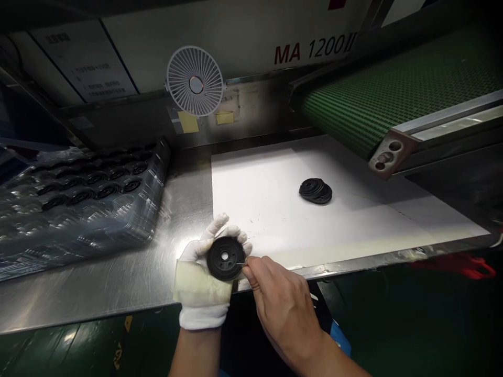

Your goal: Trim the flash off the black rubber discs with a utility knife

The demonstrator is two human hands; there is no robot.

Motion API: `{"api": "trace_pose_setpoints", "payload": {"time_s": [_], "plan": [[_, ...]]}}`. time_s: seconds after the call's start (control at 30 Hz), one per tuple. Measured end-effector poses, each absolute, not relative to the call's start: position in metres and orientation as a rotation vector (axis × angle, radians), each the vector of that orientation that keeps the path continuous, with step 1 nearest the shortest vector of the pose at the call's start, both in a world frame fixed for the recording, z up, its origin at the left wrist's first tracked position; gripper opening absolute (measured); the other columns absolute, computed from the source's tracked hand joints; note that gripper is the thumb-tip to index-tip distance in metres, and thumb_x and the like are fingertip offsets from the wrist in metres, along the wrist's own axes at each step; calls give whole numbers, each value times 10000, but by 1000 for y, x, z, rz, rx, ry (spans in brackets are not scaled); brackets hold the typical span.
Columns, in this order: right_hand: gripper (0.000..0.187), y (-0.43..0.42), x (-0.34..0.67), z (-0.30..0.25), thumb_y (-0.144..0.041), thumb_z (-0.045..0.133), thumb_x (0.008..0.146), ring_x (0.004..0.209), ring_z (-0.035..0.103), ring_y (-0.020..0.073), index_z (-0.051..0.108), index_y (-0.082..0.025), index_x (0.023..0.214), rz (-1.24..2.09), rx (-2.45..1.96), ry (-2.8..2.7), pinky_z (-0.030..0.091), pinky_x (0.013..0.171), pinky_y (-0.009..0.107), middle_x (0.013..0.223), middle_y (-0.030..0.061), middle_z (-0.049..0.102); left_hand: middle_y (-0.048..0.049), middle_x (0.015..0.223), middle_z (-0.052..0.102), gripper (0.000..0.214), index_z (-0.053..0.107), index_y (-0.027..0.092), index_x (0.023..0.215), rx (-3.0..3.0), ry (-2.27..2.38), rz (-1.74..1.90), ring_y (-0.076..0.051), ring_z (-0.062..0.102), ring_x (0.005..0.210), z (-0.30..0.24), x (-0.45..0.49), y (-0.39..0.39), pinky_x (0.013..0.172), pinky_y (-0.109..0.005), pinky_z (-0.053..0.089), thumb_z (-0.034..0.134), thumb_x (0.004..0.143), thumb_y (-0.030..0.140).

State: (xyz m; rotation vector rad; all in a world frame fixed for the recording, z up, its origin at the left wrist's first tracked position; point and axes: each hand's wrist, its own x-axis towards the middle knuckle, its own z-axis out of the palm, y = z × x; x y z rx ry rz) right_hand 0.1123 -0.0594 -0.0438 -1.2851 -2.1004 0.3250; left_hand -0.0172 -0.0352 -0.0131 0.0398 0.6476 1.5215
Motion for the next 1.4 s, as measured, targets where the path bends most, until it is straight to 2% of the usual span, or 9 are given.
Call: {"api": "trace_pose_setpoints", "payload": {"time_s": [0.13, 0.3, 0.47, 0.53, 0.7, 0.87, 1.17, 1.27, 1.4], "plan": [[358, -62, 112, -46, -301, 249, 1057, 575, 432, 159, 484, -217, 801, 318, -1297, -2092, 216, 563, 306, 672, -22, 464, -36, 707, 591, 157, 659, 128, 919, -1, 673, 1599, -154, 588, 670, -12, -13, -30, 642, -311, 529, 558, 802, 154], [394, -69, 103, -48, -316, 212, 1061, 578, 437, 169, 492, -216, 801, 341, -1267, -2122, 217, 563, 312, 679, -12, 474, -4, 681, 573, 86, 646, 147, 877, -94, 660, 1705, -114, 574, 654, -15, -5, -26, 670, -283, 527, 575, 832, 129], [420, -68, 104, -46, -329, 204, 1064, 572, 441, 166, 495, -213, 785, 341, -1245, -2126, 222, 560, 310, 668, -12, 476, -116, 957, 654, 300, 642, 145, 1087, 18, 655, 1589, -272, 619, 946, -18, -11, -34, 822, -467, 518, 550, 804, 177], [406, -64, 109, -44, -326, 218, 1063, 581, 450, 162, 509, -209, 806, 352, -1239, -2118, 232, 563, 305, 680, -10, 485, -142, 935, 652, 361, 638, 117, 1113, 53, 649, 1516, -300, 624, 905, -18, -14, -37, 777, -485, 525, 540, 781, 217], [370, -59, 116, -41, -293, 262, 1054, 557, 426, 153, 508, -204, 792, 317, -1282, -2098, 218, 547, 305, 670, -12, 478, -40, 708, 587, 204, 669, 125, 956, 33, 702, 1552, -160, 581, 655, -13, -11, -32, 614, -299, 519, 584, 779, 178], [378, -68, 108, -47, -291, 251, 1053, 590, 456, 165, 507, -207, 787, 371, -1250, -2146, 236, 567, 300, 677, 0, 492, -27, 687, 568, 107, 670, 127, 852, -39, 755, 1605, -134, 569, 631, -11, -6, -23, 587, -268, 512, 603, 770, 138], [326, -64, 131, -32, -358, 354, 1015, 638, 510, 160, 532, -221, 779, 724, -1202, -2092, 317, 581, 267, 714, -16, 553, -46, 742, 646, 110, 683, 118, 831, -159, 746, 1610, -174, 642, 715, -7, -16, -24, 741, -386, 569, 591, 770, 107], [113, -60, 138, -28, -351, 545, 927, 645, 550, 152, 603, -255, 908, 833, -1258, -2001, 371, 584, 251, 779, -35, 614, -72, 775, 676, 135, 696, 116, 845, -169, 726, 1619, -207, 663, 773, -10, -17, -24, 807, -445, 555, 578, 780, 110], [238, -60, 133, -31, -311, 665, 835, 625, 590, 142, 622, -293, 1068, 1025, -1271, -1839, 428, 579, 227, 868, -45, 666, -98, 814, 701, 171, 713, 119, 853, -180, 701, 1645, -235, 675, 815, -13, -14, -23, 842, -493, 537, 550, 801, 119]]}}
